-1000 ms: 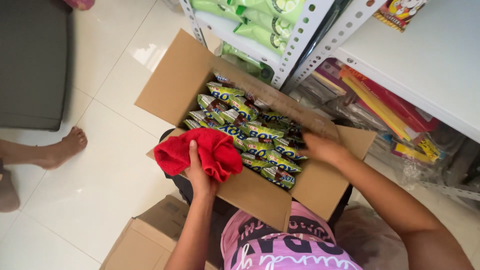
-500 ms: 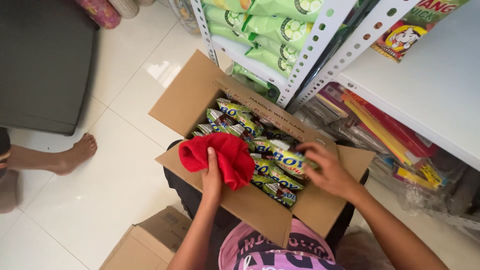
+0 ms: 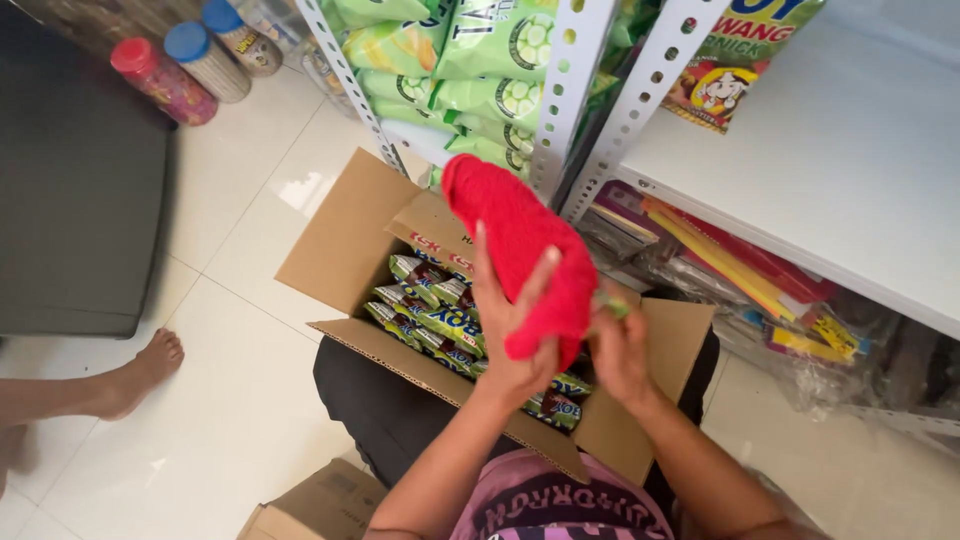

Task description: Wiping down snack bags with a red cloth and arranging them neatly on metal shelving units.

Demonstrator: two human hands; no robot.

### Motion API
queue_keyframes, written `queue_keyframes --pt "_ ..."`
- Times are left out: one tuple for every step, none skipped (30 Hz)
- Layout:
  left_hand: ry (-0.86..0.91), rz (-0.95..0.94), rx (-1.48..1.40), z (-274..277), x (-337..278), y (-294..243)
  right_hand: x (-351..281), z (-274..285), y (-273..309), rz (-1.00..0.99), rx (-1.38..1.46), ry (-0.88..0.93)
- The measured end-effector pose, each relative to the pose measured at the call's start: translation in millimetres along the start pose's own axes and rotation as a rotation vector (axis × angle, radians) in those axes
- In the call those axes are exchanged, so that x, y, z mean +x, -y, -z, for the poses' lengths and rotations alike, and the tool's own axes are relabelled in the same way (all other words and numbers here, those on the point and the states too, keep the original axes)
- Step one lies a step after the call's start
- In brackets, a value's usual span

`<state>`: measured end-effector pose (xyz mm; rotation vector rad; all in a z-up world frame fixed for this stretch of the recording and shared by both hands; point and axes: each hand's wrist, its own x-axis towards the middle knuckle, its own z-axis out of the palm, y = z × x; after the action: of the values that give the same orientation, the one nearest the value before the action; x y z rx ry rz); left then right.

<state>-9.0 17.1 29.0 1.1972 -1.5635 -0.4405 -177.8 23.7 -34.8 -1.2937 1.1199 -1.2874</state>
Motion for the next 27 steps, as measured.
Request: queue_keyframes --pt "-0.018 -0.092 0.083 -7 -8 4 5 2 8 -0.011 0.055 -0.095" --pt "-0.015 -0.095 0.086 -9 -20 6 13 -2 30 -0.01 0.059 -0.098" --pt "0.019 -0.183 0.134 -11 -32 7 21 -5 52 -0.036 0.169 -0.23" --pt "0.052 -0.272 0.178 -15 -43 8 30 -7 75 -0.057 0.276 -0.364" --pt "0.053 -0.277 0.176 -16 -54 11 29 -3 72 -0.053 0.277 -0.367" --pt "0.107 -0.317 0.277 -18 -64 15 28 1 68 -0.095 0.255 -0.394" --pt "0.161 -0.356 0.379 -19 -73 19 28 5 65 -0.137 0.233 -0.421" --pt "0.158 -0.355 0.378 -19 -76 25 16 9 41 -0.136 0.23 -0.419" --pt "0.106 -0.348 0.347 -18 -79 32 4 13 18 -0.093 0.083 -0.32" --pt "0.055 -0.342 0.319 -16 -82 39 -8 15 -6 -0.046 -0.062 -0.221" --pt "0.052 -0.343 0.32 -17 -82 46 -6 4 21 -0.043 -0.062 -0.22" --pt "-0.042 -0.259 0.223 -19 -78 53 -1 -8 48 0.106 -0.07 -0.114" --pt "-0.136 -0.176 0.123 -21 -74 61 3 -19 76 0.251 -0.08 -0.006" --pt "-0.141 -0.182 0.12 -19 -68 57 4 -13 69 0.259 -0.083 -0.005" --pt "-0.076 -0.159 0.012 -17 -63 54 4 -7 61 0.274 0.044 -0.001" --pt "-0.007 -0.133 -0.094 -14 -59 51 3 -1 53 0.283 0.173 0.004" --pt "-0.01 -0.135 -0.094 -9 -54 44 6 3 56 0.286 0.172 0.006" --pt "0.057 -0.112 -0.2 -6 -49 38 10 8 59 0.189 0.295 -0.109" --pt "0.126 -0.089 -0.306 -2 -44 32 14 13 62 0.088 0.417 -0.223" --pt "0.119 -0.094 -0.306 1 -39 24 21 21 61 0.094 0.415 -0.218" --pt "0.161 -0.081 -0.376 4 -33 17 27 28 59 0.104 0.439 -0.284" --pt "0.206 -0.064 -0.446 7 -30 8 31 34 57 0.107 0.463 -0.352" --pt "0.202 -0.064 -0.446 8 -28 5 37 32 62 0.107 0.462 -0.349" --pt "0.246 0.022 -0.517 10 -27 1 43 29 66 0.09 0.473 -0.33" --pt "0.29 0.109 -0.588 10 -26 -3 49 27 71 0.073 0.484 -0.311" --pt "0.286 0.108 -0.589 7 -28 7 53 16 81 0.074 0.482 -0.309" --pt "0.226 0.092 -0.403 3 -29 16 56 4 92 0.086 0.461 -0.276"
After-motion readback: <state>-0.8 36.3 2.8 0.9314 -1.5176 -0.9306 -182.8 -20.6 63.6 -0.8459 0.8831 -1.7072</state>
